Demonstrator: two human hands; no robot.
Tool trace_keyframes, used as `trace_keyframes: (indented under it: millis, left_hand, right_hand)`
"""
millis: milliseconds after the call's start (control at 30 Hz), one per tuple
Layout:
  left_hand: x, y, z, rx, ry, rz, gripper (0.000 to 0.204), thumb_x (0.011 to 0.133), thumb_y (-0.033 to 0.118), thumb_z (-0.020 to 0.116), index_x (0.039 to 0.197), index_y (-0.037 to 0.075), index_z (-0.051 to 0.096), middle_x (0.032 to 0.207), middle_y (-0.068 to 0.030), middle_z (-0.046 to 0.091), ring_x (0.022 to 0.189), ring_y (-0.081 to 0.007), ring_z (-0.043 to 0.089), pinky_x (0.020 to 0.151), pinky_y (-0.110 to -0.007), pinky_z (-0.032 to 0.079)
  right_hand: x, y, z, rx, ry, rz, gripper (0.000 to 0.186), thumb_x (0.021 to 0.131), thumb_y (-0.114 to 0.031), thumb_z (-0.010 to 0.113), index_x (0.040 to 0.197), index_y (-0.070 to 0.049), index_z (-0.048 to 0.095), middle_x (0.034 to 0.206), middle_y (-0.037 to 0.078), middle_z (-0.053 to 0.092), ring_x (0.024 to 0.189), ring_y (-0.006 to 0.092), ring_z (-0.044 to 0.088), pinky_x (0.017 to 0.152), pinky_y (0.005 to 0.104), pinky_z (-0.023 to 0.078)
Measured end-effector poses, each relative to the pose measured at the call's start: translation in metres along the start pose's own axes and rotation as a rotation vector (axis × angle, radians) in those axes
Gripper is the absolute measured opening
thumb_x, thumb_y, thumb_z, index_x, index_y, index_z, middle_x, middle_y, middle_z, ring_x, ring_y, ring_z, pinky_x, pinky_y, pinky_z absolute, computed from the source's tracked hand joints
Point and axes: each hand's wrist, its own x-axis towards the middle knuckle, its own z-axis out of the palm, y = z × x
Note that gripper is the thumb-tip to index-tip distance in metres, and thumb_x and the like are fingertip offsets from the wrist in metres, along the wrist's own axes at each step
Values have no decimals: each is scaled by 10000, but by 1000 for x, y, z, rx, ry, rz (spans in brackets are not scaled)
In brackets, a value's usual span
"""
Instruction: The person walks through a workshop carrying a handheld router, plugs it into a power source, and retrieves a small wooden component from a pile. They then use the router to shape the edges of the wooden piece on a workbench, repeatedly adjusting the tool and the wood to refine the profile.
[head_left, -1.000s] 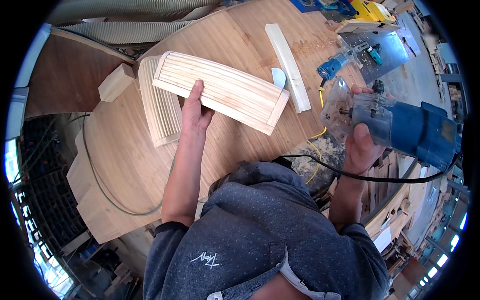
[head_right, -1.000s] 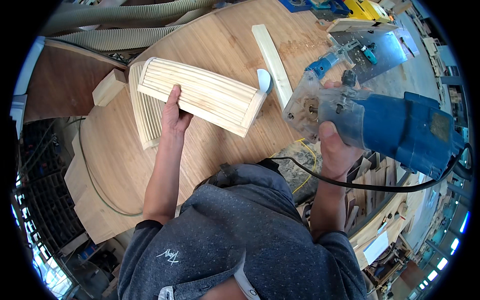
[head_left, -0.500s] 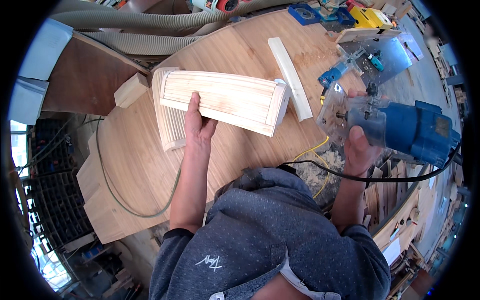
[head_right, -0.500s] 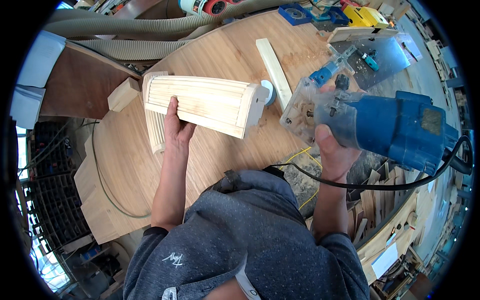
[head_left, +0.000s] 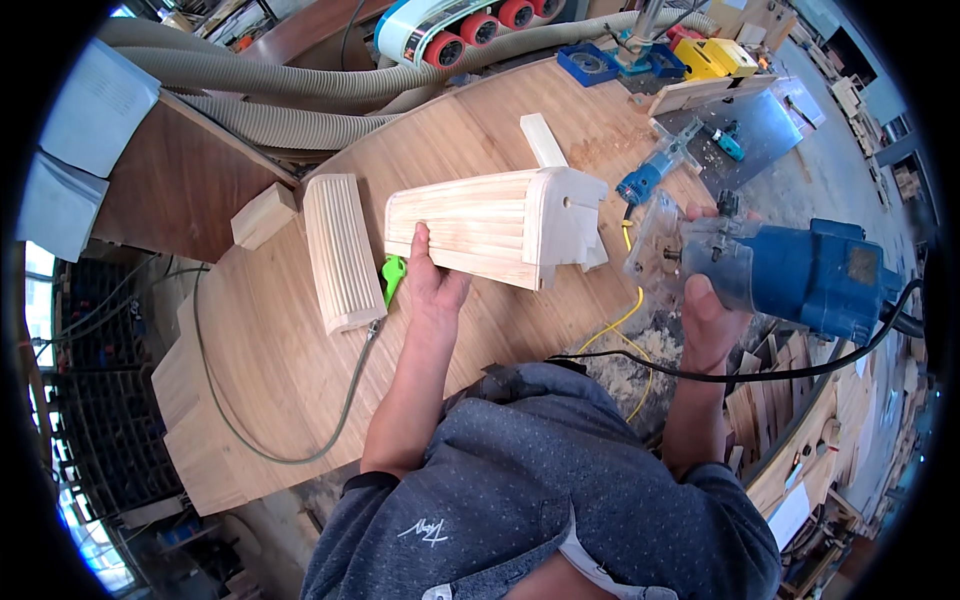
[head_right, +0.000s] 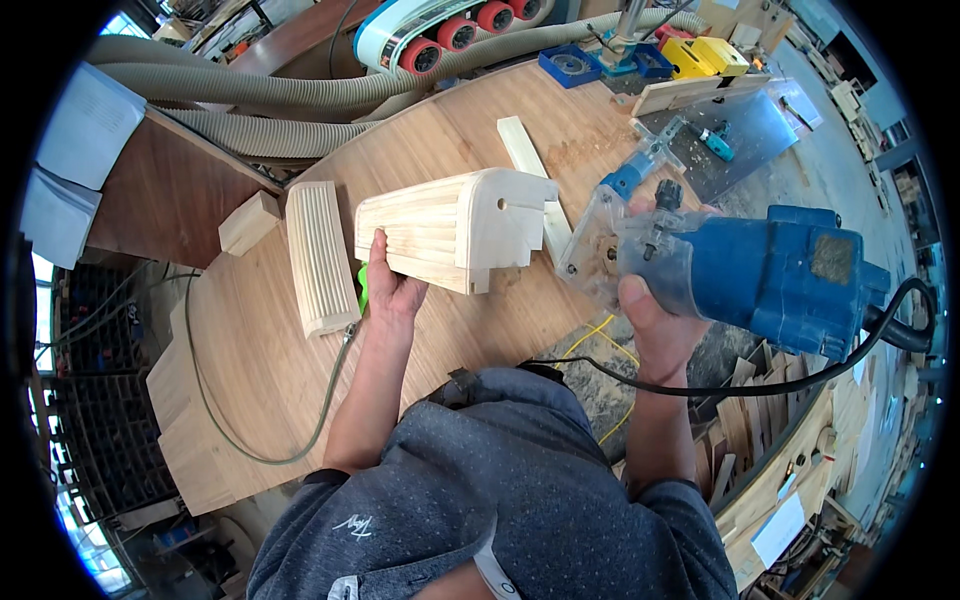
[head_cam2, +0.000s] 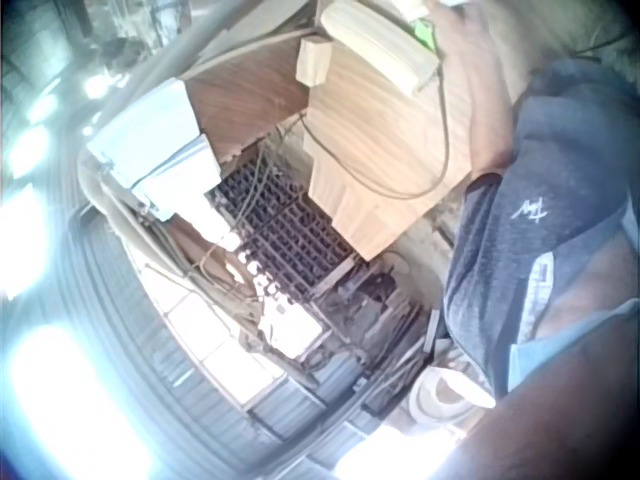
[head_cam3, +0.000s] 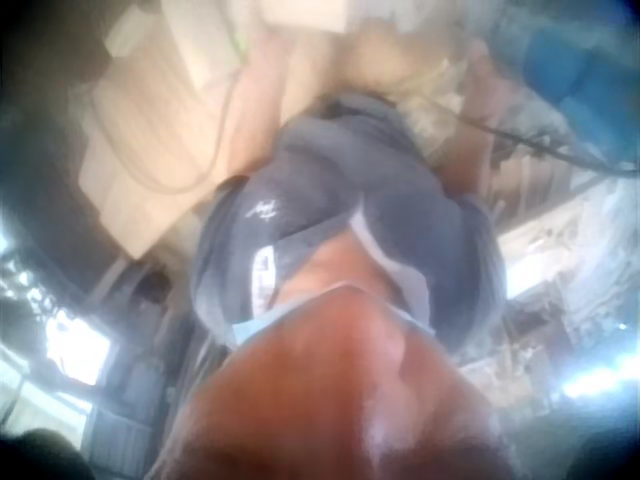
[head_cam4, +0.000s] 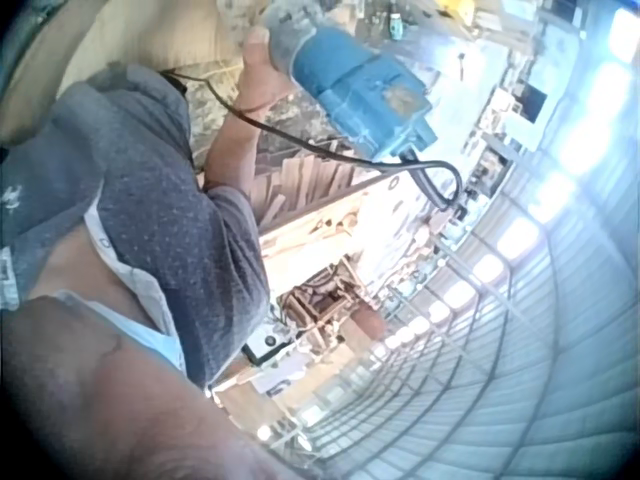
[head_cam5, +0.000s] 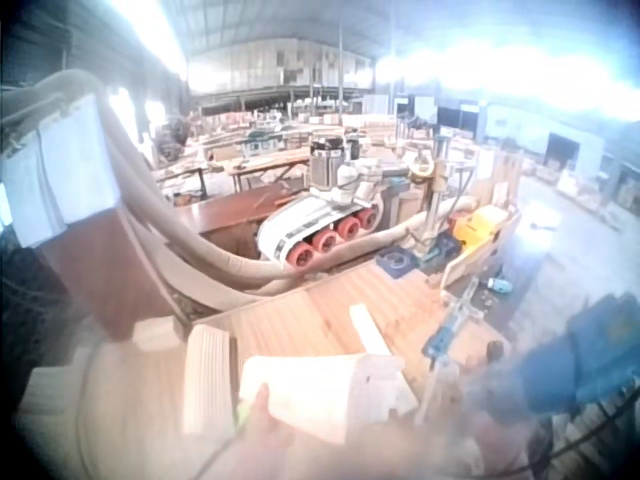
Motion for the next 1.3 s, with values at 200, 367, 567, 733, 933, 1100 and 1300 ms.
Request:
trace_keyframes:
  millis: [200, 367, 567, 733, 933, 1100, 1300]
  left_hand:
    - [-6, -23, 8, -43, 156, -44, 478, 1054, 366, 445, 1395, 33, 490, 1393, -156, 571, 1284, -328, 548, 1111, -515, 433]
    - [17, -27, -47, -446, 153, -142, 193, 977, 118, 571, 1084, -16, 661, 951, -153, 724, 861, -231, 741, 719, -314, 654]
    - [19, -20, -91, -477, 38, -309, 369, 1011, 378, 544, 1109, 40, 651, 939, -110, 736, 775, -204, 740, 620, -326, 650]
    - [11, -16, -93, -439, 119, -407, 378, 993, 417, 571, 1073, 59, 662, 866, -92, 727, 699, -206, 728, 577, -305, 640]
    - [33, 42, -105, -255, 37, -450, 367, 999, 387, 580, 1088, 33, 620, 882, -125, 693, 678, -215, 700, 587, -331, 634]
    - [4, 51, -88, 582, 157, 126, 580, 883, 339, 726, 1307, 24, 485, 1200, -188, 592, 1057, -289, 636, 902, -406, 562]
    - [-25, -1, -16, 1826, 38, 815, 977, 624, 245, 922, 1410, 7, 393, 1516, -219, 287, 1359, -363, 383, 1073, -471, 396]
  right_hand:
    - [3, -13, 17, 126, 30, 23, 1018, 733, -243, 896, 1507, -28, 270, 1351, 176, 535, 1256, 312, 553, 1079, 459, 433]
    - [3, -6, 26, 62, 0, 17, 959, 752, -247, 837, 1518, -48, 296, 1330, 233, 544, 1269, 351, 531, 1123, 509, 368]
    - [8, 1, 32, -22, -70, -2, 949, 759, -274, 828, 1514, -45, 301, 1329, 245, 548, 1268, 343, 531, 1111, 493, 377]
    - [14, 0, 50, -30, -99, -12, 919, 769, -278, 817, 1493, -30, 308, 1328, 251, 550, 1239, 333, 548, 1085, 475, 401]
    - [18, -2, 65, 78, -89, 55, 1013, 727, -243, 895, 1492, -38, 263, 1310, 104, 498, 1243, 304, 545, 1079, 469, 435]
    - [16, 0, 59, 54, -97, 50, 1008, 729, -251, 894, 1490, -43, 267, 1324, 120, 505, 1241, 306, 549, 1081, 463, 432]
    - [15, 14, 59, 6, -92, 24, 967, 769, -309, 818, 1515, -34, 269, 1334, 234, 540, 1249, 339, 533, 1119, 489, 360]
